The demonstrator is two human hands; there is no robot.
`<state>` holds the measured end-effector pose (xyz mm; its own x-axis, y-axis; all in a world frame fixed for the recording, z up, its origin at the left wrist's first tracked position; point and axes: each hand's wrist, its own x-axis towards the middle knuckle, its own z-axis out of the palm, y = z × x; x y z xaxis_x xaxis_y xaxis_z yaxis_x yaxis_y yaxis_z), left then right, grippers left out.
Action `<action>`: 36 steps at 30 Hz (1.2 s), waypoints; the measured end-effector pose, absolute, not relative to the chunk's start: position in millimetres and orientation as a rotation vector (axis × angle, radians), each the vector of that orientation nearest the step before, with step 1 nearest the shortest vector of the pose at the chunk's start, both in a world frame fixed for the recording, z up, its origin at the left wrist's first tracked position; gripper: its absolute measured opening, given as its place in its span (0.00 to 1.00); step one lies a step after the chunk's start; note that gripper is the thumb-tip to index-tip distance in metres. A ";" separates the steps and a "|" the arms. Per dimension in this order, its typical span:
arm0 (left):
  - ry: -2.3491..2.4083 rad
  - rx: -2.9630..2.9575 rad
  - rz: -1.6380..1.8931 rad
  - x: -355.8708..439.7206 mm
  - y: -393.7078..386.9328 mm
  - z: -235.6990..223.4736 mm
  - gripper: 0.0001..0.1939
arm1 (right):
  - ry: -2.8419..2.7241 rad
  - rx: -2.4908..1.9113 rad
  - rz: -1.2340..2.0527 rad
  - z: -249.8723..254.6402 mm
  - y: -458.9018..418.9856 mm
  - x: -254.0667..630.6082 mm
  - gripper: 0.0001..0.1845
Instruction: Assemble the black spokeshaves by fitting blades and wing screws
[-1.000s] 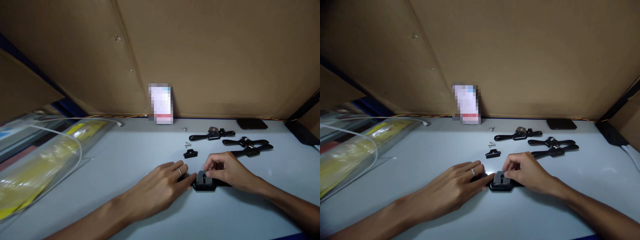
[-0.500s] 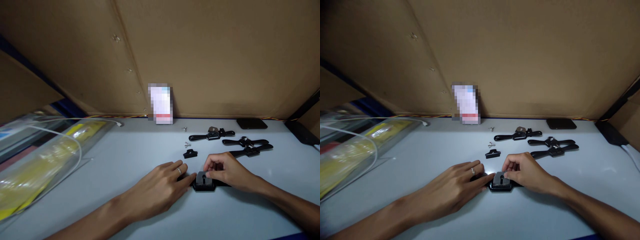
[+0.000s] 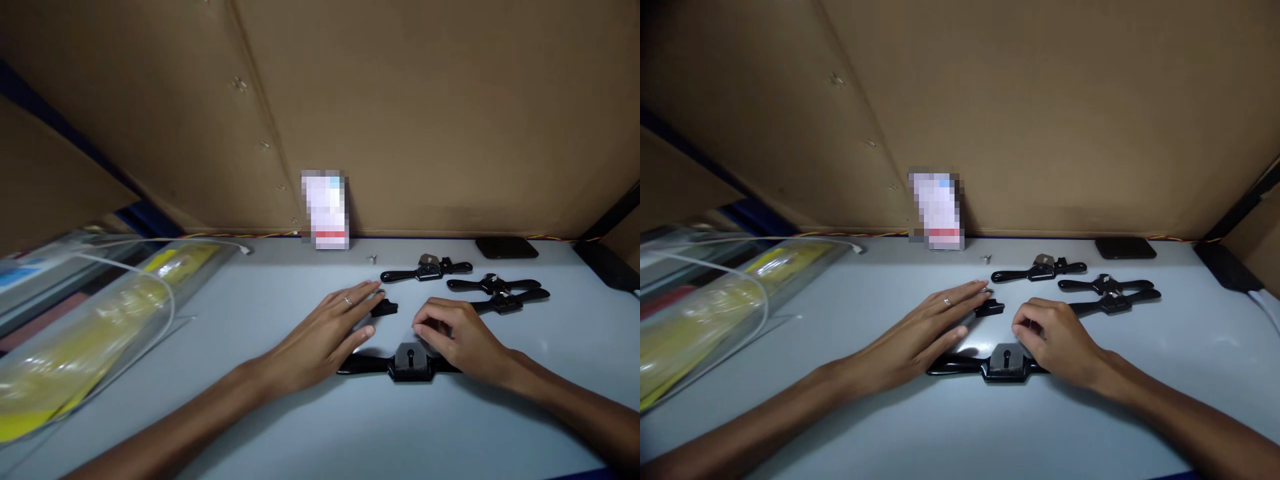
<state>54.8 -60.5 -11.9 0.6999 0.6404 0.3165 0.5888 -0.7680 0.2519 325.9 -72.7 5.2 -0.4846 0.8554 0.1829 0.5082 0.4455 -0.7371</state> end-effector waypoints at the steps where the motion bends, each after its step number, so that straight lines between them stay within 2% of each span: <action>1: 1.011 2.773 0.573 54.5 -57.6 -13.1 0.23 | -2.172 -1.128 0.827 5.0 -73.4 325.6 0.10; 7: 1.107 2.752 0.546 52.3 -48.8 -12.7 0.17 | -2.186 -1.125 0.818 3.9 -73.7 324.1 0.10; 15: 1.247 2.643 0.589 45.8 -52.2 -12.9 0.14 | -2.206 -1.117 0.786 3.3 -75.3 326.3 0.10; 20: 1.287 2.490 0.703 51.8 -57.2 -8.0 0.12 | -2.199 -1.007 0.530 6.8 -76.5 328.7 0.10; 27: 1.092 2.139 0.789 70.0 -81.9 6.2 0.12 | -2.280 -0.778 0.153 6.9 -91.9 320.2 0.12; 36: 0.793 1.739 0.786 90.4 -116.6 4.5 0.11 | -2.413 -0.658 0.065 5.8 -109.7 306.0 0.20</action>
<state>90.4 -116.6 4.5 0.5692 0.8112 0.1343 0.1421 -0.2579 0.9557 306.0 -109.7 5.8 -0.6776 0.4724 0.5637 0.4415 0.8742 -0.2019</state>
